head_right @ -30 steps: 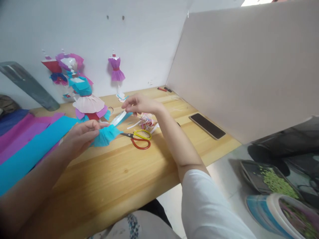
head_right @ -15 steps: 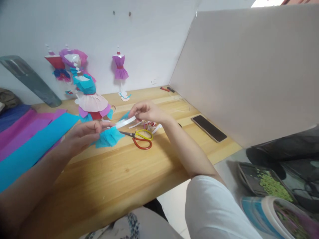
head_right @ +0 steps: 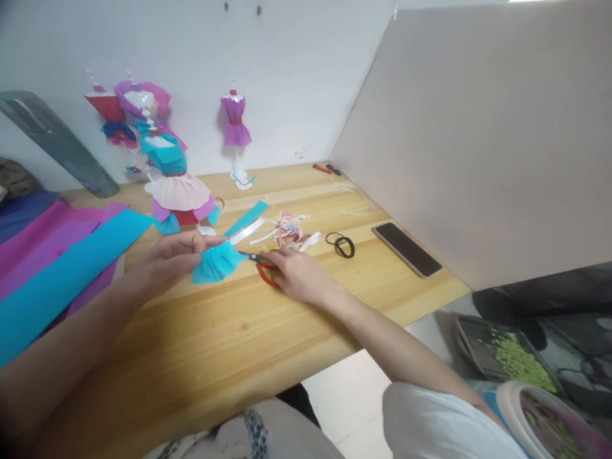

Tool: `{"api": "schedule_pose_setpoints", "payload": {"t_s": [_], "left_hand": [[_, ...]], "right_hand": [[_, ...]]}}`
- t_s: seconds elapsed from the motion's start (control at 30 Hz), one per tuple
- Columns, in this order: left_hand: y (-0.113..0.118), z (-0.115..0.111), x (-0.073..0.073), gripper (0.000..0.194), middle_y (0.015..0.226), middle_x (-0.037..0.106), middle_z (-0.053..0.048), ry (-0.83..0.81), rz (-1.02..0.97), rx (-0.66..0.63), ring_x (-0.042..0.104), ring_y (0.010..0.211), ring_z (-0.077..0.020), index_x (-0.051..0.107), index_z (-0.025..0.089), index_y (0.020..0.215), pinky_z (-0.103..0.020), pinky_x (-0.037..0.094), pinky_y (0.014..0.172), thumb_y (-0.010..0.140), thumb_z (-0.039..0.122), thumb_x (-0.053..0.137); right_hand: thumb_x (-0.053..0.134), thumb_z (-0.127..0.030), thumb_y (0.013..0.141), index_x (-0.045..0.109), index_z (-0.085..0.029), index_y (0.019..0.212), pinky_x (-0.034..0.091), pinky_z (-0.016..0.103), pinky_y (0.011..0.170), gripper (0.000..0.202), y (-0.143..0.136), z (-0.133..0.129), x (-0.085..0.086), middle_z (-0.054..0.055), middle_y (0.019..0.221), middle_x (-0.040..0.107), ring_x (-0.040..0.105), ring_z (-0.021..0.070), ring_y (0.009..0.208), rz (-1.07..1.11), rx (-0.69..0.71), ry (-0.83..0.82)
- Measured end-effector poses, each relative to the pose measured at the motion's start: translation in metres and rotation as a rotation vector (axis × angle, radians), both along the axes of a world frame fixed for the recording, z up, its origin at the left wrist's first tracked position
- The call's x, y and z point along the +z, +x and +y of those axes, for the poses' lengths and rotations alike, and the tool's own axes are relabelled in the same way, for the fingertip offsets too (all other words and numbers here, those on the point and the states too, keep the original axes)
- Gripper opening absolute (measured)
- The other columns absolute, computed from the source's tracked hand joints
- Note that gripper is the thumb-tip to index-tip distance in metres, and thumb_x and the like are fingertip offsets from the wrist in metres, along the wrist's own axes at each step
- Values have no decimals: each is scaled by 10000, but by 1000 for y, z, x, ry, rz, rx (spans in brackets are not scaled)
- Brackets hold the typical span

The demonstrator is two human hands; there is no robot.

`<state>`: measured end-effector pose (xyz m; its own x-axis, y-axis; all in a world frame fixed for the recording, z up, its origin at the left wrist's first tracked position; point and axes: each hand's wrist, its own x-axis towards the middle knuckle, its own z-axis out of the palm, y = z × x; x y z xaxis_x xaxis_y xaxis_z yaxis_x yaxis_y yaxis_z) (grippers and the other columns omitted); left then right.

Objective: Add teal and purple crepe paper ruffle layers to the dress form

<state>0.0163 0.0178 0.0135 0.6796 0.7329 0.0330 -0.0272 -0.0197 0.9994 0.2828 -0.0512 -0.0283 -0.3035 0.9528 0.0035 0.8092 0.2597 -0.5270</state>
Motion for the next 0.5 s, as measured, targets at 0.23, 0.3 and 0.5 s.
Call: {"api": "schedule_pose_setpoints", "payload": {"t_s": [0.23, 0.3, 0.5], "left_hand": [[1, 0, 0, 271, 965, 738, -81, -37, -28, 5, 651, 1058, -263, 572, 192, 668, -379, 457, 926, 779, 371, 742], [2, 1, -1, 279, 980, 735, -84, -35, -20, -1, 662, 990, -244, 571, 188, 658, -368, 461, 896, 783, 374, 737], [4, 4, -3, 277, 902, 710, -63, -74, -18, 34, 653, 946, -234, 564, 192, 654, -337, 451, 820, 759, 380, 738]], "right_hand": [[519, -64, 759, 507, -151, 1402, 479, 339, 745, 649, -2, -5, 7, 139, 1023, 659, 621, 240, 850, -73, -52, -148], [536, -86, 733, 525, -193, 1341, 442, 287, 658, 618, 6, -11, 8, 47, 877, 634, 569, 184, 735, 150, -58, -263], [721, -276, 761, 482, -242, 1247, 394, 251, 570, 542, 30, -42, -1, 2, 855, 538, 491, 137, 675, 786, -25, -549]]}}
